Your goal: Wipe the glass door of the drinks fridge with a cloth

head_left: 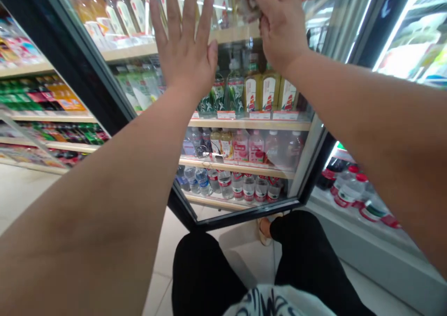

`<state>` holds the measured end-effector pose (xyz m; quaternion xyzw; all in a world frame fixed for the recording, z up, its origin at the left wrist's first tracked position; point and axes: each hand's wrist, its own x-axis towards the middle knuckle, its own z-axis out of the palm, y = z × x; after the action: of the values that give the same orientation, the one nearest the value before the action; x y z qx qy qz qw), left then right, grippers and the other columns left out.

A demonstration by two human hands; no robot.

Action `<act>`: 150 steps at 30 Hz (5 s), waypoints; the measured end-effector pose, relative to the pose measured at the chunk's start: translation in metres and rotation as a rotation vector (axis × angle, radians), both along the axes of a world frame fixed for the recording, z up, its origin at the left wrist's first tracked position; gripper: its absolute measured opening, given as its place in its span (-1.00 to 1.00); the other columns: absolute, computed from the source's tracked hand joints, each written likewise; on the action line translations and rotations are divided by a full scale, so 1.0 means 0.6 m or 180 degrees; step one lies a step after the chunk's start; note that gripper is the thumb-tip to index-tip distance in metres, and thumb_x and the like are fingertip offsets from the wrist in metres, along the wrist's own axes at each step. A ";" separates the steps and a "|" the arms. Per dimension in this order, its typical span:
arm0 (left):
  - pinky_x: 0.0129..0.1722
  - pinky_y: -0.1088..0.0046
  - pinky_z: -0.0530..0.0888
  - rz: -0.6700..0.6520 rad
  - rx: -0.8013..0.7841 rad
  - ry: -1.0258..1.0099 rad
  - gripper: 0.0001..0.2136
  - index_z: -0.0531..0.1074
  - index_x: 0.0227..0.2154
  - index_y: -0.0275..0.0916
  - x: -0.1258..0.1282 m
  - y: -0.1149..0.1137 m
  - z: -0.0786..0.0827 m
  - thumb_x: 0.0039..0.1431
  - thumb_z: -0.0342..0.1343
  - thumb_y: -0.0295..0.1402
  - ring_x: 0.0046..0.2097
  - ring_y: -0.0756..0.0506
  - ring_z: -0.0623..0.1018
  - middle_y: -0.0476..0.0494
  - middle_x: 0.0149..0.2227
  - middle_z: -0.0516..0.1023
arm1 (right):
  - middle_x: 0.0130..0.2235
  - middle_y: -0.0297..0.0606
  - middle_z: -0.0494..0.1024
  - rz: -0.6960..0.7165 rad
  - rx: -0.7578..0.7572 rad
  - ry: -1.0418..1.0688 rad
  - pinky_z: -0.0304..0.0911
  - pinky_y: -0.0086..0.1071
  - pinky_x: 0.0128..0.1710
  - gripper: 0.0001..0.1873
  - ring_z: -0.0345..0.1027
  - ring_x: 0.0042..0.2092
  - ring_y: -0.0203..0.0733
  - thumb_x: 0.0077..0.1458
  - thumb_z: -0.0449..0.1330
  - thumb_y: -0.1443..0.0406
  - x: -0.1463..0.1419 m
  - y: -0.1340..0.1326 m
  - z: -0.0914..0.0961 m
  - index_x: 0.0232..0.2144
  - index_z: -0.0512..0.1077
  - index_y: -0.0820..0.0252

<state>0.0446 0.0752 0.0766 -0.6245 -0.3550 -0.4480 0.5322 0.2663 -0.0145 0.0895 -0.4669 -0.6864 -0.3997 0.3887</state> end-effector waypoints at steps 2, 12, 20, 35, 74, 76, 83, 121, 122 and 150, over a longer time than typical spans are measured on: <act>0.27 0.35 -0.89 -0.0128 0.0025 0.0077 -0.33 -0.27 0.44 0.04 -0.002 -0.013 -0.004 0.42 -0.05 -0.22 0.26 0.14 -0.89 0.55 0.27 -0.94 | 0.51 -0.51 -0.07 0.0032 0.0206 0.0240 -0.35 -0.16 0.52 -0.45 -0.40 0.52 -0.36 0.50 -0.30 0.11 -0.005 0.000 -0.012 0.42 0.08 -0.11; 0.46 -0.11 -0.56 -0.1231 -0.1532 -0.0095 -0.36 -0.04 0.47 -0.04 -0.011 -0.143 -0.010 0.38 -0.13 -0.13 0.52 -0.14 -0.42 0.49 0.46 -0.40 | 0.48 -0.53 0.02 0.0845 0.0170 -0.0174 -0.33 0.00 0.56 -0.42 -0.25 0.53 -0.06 0.31 -0.01 0.07 -0.046 0.011 -0.037 0.32 0.32 -0.09; 0.51 0.04 -0.47 -0.1307 -0.1415 -0.0181 -0.39 0.05 0.45 0.11 -0.015 -0.142 -0.011 0.36 -0.13 -0.09 0.49 -0.06 -0.41 0.40 0.47 -0.19 | 0.46 -0.40 0.14 0.0847 0.0486 -0.0666 -0.06 0.04 0.50 -0.47 -0.20 0.52 -0.19 0.41 -0.10 0.30 -0.018 0.042 0.008 0.34 0.29 -0.10; 0.52 0.10 -0.51 -0.1323 -0.1505 -0.0252 -0.38 0.07 0.44 0.12 -0.014 -0.143 -0.011 0.34 -0.12 -0.04 0.49 -0.07 -0.43 0.43 0.47 -0.24 | 0.44 -0.33 0.18 0.0665 0.0561 -0.0423 -0.10 -0.10 0.50 -0.42 -0.09 0.50 -0.12 0.39 -0.20 0.27 -0.019 0.032 0.012 0.34 0.31 0.11; 0.47 0.05 -0.61 -0.1262 -0.1639 -0.0201 -0.32 -0.01 0.47 -0.06 -0.010 -0.143 -0.011 0.32 -0.15 -0.02 0.50 -0.10 -0.48 0.39 0.49 -0.29 | 0.44 -0.27 0.17 0.0988 0.0270 -0.0369 -0.27 -0.07 0.50 -0.35 -0.16 0.51 -0.15 0.31 -0.18 0.14 -0.011 0.038 -0.033 0.36 0.24 0.10; 0.48 0.12 -0.60 -0.1305 -0.1614 -0.0223 -0.32 0.01 0.45 0.03 -0.011 -0.142 -0.012 0.29 -0.13 0.00 0.49 -0.03 -0.51 0.43 0.49 -0.25 | 0.46 -0.24 0.14 0.0930 0.0568 0.0158 -0.24 0.02 0.50 -0.36 -0.14 0.51 -0.07 0.31 -0.17 0.21 -0.004 0.046 -0.002 0.38 0.22 0.12; 0.45 0.03 -0.63 -0.1141 -0.1608 -0.0208 -0.29 -0.03 0.47 -0.10 -0.007 -0.140 -0.011 0.31 -0.10 -0.06 0.51 -0.16 -0.43 0.41 0.49 -0.35 | 0.49 -0.31 0.06 0.0444 0.0540 0.0429 -0.25 0.06 0.53 -0.34 -0.23 0.53 0.00 0.33 -0.18 0.27 -0.034 0.030 -0.065 0.43 0.13 0.05; 0.46 0.18 -0.62 -0.1205 -0.1630 -0.0401 -0.22 -0.18 0.48 -0.31 -0.001 -0.143 -0.011 0.32 -0.20 -0.02 0.52 -0.10 -0.41 0.28 0.51 -0.38 | 0.45 -0.35 0.15 0.0824 0.0492 -0.0403 -0.11 0.03 0.49 -0.35 -0.12 0.50 -0.03 0.29 -0.18 0.24 -0.072 0.034 0.009 0.37 0.23 0.09; 0.47 0.20 -0.61 -0.1188 -0.1654 -0.0430 -0.24 -0.16 0.48 -0.29 -0.001 -0.144 -0.012 0.32 -0.22 -0.02 0.52 -0.10 -0.41 0.29 0.50 -0.38 | 0.44 -0.39 0.18 0.1028 0.0386 -0.0635 -0.14 -0.03 0.48 -0.34 -0.13 0.50 -0.08 0.28 -0.19 0.20 -0.070 0.034 -0.002 0.35 0.26 0.07; 0.51 -0.02 -0.26 -0.0535 -0.1226 -0.0098 -0.34 -0.03 0.48 -0.39 -0.011 -0.140 -0.069 0.39 -0.07 -0.28 0.52 -0.29 -0.15 -0.24 0.51 -0.09 | 0.50 -0.41 0.00 0.0565 -0.0033 -0.0965 -0.21 0.11 0.52 -0.35 -0.26 0.53 -0.03 0.33 -0.10 0.35 -0.029 0.007 0.019 0.43 0.10 0.04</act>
<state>0.0380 -0.0089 0.0350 -0.7352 -0.3888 -0.4242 0.3583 0.2488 -0.0106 0.1011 -0.3408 -0.7777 -0.4261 0.3121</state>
